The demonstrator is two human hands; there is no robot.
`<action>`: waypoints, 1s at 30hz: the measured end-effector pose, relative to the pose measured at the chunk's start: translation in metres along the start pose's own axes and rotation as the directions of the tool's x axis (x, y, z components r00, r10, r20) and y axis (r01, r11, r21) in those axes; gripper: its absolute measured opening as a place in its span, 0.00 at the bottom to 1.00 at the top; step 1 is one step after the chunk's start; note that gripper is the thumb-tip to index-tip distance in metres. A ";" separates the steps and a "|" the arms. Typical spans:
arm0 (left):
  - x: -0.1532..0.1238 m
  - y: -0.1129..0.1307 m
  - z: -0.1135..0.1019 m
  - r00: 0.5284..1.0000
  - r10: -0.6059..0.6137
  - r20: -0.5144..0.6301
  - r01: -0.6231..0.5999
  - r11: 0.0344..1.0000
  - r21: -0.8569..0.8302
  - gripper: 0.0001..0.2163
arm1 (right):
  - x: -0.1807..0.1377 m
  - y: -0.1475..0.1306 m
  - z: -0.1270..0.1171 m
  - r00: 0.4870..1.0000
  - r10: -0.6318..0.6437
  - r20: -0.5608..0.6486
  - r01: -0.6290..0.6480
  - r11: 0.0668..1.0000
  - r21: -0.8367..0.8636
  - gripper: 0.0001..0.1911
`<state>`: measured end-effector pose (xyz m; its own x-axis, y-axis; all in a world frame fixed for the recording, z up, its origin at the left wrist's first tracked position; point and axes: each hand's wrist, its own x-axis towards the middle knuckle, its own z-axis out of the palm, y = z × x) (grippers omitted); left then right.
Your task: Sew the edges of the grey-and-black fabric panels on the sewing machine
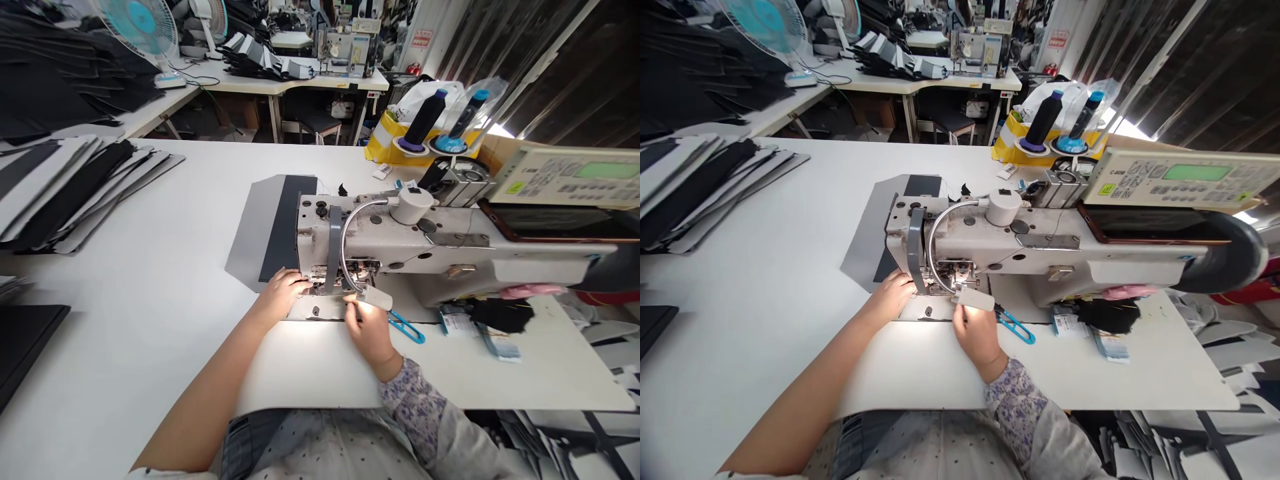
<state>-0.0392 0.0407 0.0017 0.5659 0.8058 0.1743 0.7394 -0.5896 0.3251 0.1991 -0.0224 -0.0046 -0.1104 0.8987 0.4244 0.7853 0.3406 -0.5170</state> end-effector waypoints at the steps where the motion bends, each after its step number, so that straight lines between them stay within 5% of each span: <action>1: 0.000 0.001 0.000 1.000 0.001 0.004 -0.001 1.000 0.005 0.17 | -0.001 0.003 -0.004 0.996 0.033 -0.084 -0.036 0.999 -0.030 0.14; 4: 0.001 0.003 0.000 1.000 0.007 0.004 -0.007 1.000 0.015 0.14 | 0.003 0.008 -0.010 0.980 0.025 -0.196 -0.044 0.995 -0.093 0.16; 7: -0.003 -0.006 -0.005 0.993 -0.078 -0.090 0.084 0.994 0.064 0.15 | 0.014 0.009 -0.008 0.996 -0.058 -0.071 0.051 0.994 -0.097 0.16; 10: -0.015 -0.028 -0.013 0.917 -0.295 -0.268 0.340 0.930 0.141 0.21 | 0.020 0.012 -0.002 0.999 -0.026 -0.026 0.022 0.992 -0.127 0.15; 14: -0.037 -0.044 -0.021 0.896 -0.365 -0.252 0.422 0.877 0.229 0.24 | 0.017 0.015 0.002 1.000 0.024 0.013 -0.021 0.981 -0.190 0.15; 17: -0.059 -0.028 -0.026 0.911 -0.350 -0.220 0.408 0.849 0.335 0.25 | 0.013 0.013 -0.001 0.999 0.027 0.027 -0.022 0.980 -0.198 0.14; 24: -0.117 0.058 -0.034 0.934 -0.344 -0.097 0.349 0.818 0.457 0.21 | 0.002 -0.016 0.000 0.978 -0.091 0.190 0.092 0.996 0.004 0.10; 27: -0.115 0.080 -0.032 0.953 -0.302 -0.029 0.290 0.874 0.389 0.16 | 0.004 -0.031 0.004 0.969 -0.089 0.229 0.093 0.996 -0.003 0.13; 30: -0.094 0.077 -0.024 0.957 -0.281 -0.067 0.287 0.893 0.347 0.14 | 0.009 -0.038 0.011 0.963 -0.108 0.246 0.126 0.990 -0.062 0.14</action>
<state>-0.0446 -0.0792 0.0320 0.3093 0.9409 0.1378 0.9491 -0.3146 0.0179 0.1614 -0.0241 0.0109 -0.3408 0.8971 0.2813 0.8015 0.4336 -0.4118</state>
